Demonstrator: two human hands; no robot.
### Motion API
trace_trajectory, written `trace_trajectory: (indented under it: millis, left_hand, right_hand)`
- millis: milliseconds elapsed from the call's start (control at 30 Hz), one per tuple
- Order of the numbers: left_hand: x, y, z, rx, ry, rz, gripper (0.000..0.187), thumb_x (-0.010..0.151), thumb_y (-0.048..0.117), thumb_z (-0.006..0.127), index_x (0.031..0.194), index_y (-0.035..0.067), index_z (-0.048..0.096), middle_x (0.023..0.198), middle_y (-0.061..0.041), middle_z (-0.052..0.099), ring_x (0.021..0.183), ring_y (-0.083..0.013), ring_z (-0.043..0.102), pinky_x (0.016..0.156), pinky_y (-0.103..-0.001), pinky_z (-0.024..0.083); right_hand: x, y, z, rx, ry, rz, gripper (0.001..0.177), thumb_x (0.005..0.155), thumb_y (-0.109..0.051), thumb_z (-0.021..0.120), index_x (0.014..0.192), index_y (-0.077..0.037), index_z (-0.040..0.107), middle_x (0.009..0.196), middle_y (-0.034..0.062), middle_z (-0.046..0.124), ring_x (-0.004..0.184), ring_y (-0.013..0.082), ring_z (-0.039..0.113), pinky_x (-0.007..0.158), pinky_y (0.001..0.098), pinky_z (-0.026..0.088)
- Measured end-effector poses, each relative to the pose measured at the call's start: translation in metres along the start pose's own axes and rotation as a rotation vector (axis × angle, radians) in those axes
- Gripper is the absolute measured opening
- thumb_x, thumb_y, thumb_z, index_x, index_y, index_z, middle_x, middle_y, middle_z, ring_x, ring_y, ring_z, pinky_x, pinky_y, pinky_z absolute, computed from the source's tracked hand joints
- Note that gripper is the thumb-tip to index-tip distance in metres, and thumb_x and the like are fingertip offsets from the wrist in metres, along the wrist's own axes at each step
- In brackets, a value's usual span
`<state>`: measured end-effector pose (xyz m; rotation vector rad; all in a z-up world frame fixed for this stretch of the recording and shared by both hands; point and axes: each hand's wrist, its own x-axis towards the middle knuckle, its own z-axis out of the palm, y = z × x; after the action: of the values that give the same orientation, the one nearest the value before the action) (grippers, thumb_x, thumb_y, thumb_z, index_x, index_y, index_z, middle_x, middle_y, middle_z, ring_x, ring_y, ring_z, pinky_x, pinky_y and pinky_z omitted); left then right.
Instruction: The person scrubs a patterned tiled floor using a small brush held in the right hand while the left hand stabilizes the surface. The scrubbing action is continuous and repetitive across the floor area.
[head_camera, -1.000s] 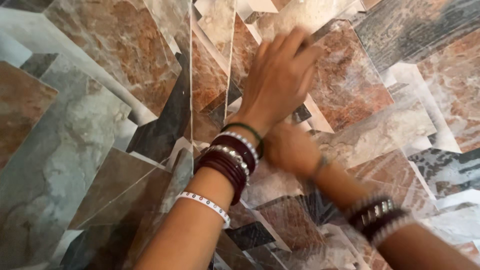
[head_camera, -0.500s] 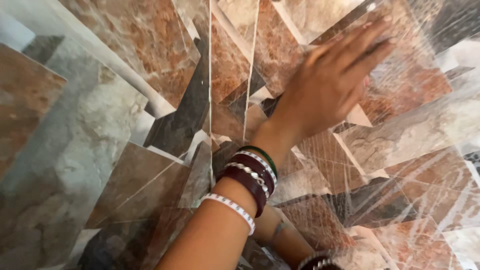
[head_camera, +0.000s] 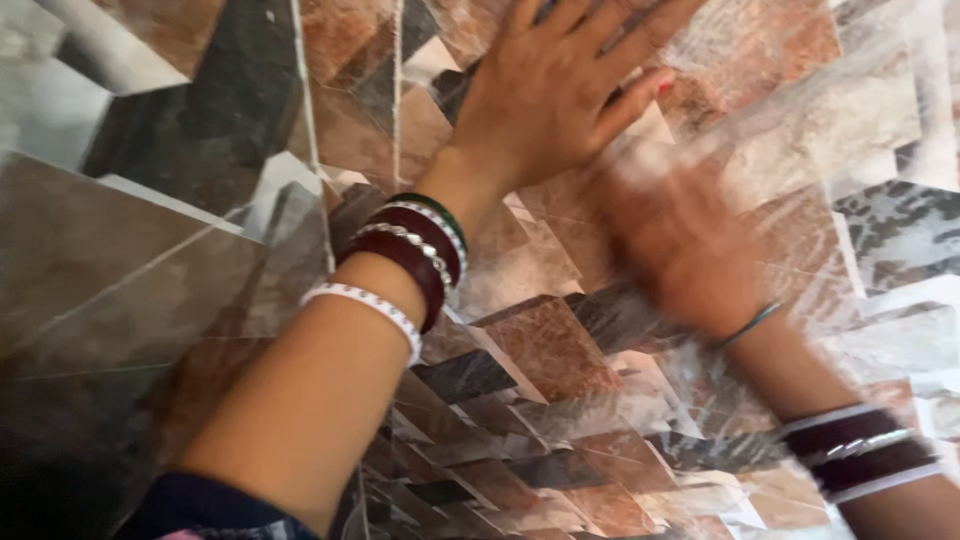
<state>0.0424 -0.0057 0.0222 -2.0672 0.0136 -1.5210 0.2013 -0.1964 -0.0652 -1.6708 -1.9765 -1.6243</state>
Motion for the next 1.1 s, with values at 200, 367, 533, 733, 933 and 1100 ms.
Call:
trace_trajectory:
  millis: [200, 367, 533, 733, 933, 1100]
  left_hand:
    - [-0.006, 0.009, 0.008, 0.035, 0.132, -0.033, 0.052, 0.117, 0.043, 0.053, 0.161, 0.026, 0.031, 0.16, -0.002, 0.046, 0.147, -0.0195, 0.045, 0.123, -0.05, 0.032]
    - [-0.012, 0.012, 0.008, -0.054, 0.042, -0.045, 0.052, 0.116, 0.031, 0.052, 0.164, 0.022, 0.032, 0.164, -0.006, 0.043, 0.15, -0.0259, 0.04, 0.125, -0.051, 0.028]
    - [-0.005, 0.019, -0.007, -0.044, 0.065, -0.022, 0.056, 0.118, 0.027, 0.055, 0.168, 0.018, 0.031, 0.169, -0.011, 0.031, 0.158, -0.0311, 0.028, 0.129, -0.054, 0.021]
    - [0.012, 0.059, -0.014, -0.047, 0.088, -0.196, 0.06, 0.112, 0.025, 0.055, 0.168, 0.018, 0.034, 0.173, -0.012, 0.026, 0.161, -0.0317, 0.021, 0.129, -0.055, 0.019]
    - [0.07, 0.109, 0.013, -0.109, 0.101, -0.107, 0.062, 0.105, 0.029, 0.052, 0.163, 0.014, 0.036, 0.169, -0.017, 0.026, 0.157, -0.0347, 0.022, 0.127, -0.055, 0.017]
    - [0.152, 0.17, 0.021, -0.171, 0.154, 0.046, 0.061, 0.102, 0.031, 0.053, 0.16, 0.018, 0.039, 0.168, -0.01, 0.031, 0.155, -0.0275, 0.027, 0.127, -0.049, 0.018]
  right_hand:
    - [-0.037, -0.003, 0.02, -0.332, 0.103, 0.323, 0.058, 0.101, -0.011, 0.056, 0.154, 0.004, 0.04, 0.142, 0.0238, 0.054, 0.123, 0.0372, 0.058, 0.102, 0.0492, 0.049]
    - [-0.189, -0.129, 0.08, 0.7, -1.198, 0.229, 0.043, 0.095, -0.026, 0.055, 0.137, -0.02, 0.06, 0.138, 0.0063, 0.057, 0.119, 0.027, 0.062, 0.1, 0.043, 0.052]
    - [-0.273, -0.099, 0.064, 0.499, -0.486, -0.286, 0.047, 0.096, -0.02, 0.055, 0.141, -0.012, 0.056, 0.143, 0.0148, 0.059, 0.13, 0.0322, 0.059, 0.101, 0.0431, 0.05]
    - [-0.183, 0.097, -0.062, 0.205, -0.532, 0.046, 0.072, 0.079, -0.01, 0.056, 0.15, -0.022, 0.05, 0.143, 0.016, 0.058, 0.126, 0.0339, 0.058, 0.105, 0.048, 0.047]
    - [-0.096, 0.172, -0.142, -0.198, 0.309, 0.442, 0.066, 0.099, -0.001, 0.058, 0.162, -0.002, 0.04, 0.15, 0.0274, 0.055, 0.138, 0.0478, 0.052, 0.119, 0.0519, 0.039]
    - [-0.108, 0.162, -0.11, -0.129, 0.175, 0.165, 0.059, 0.084, -0.007, 0.066, 0.141, -0.002, 0.051, 0.125, 0.0233, 0.061, 0.126, 0.0443, 0.055, 0.115, 0.0577, 0.042]
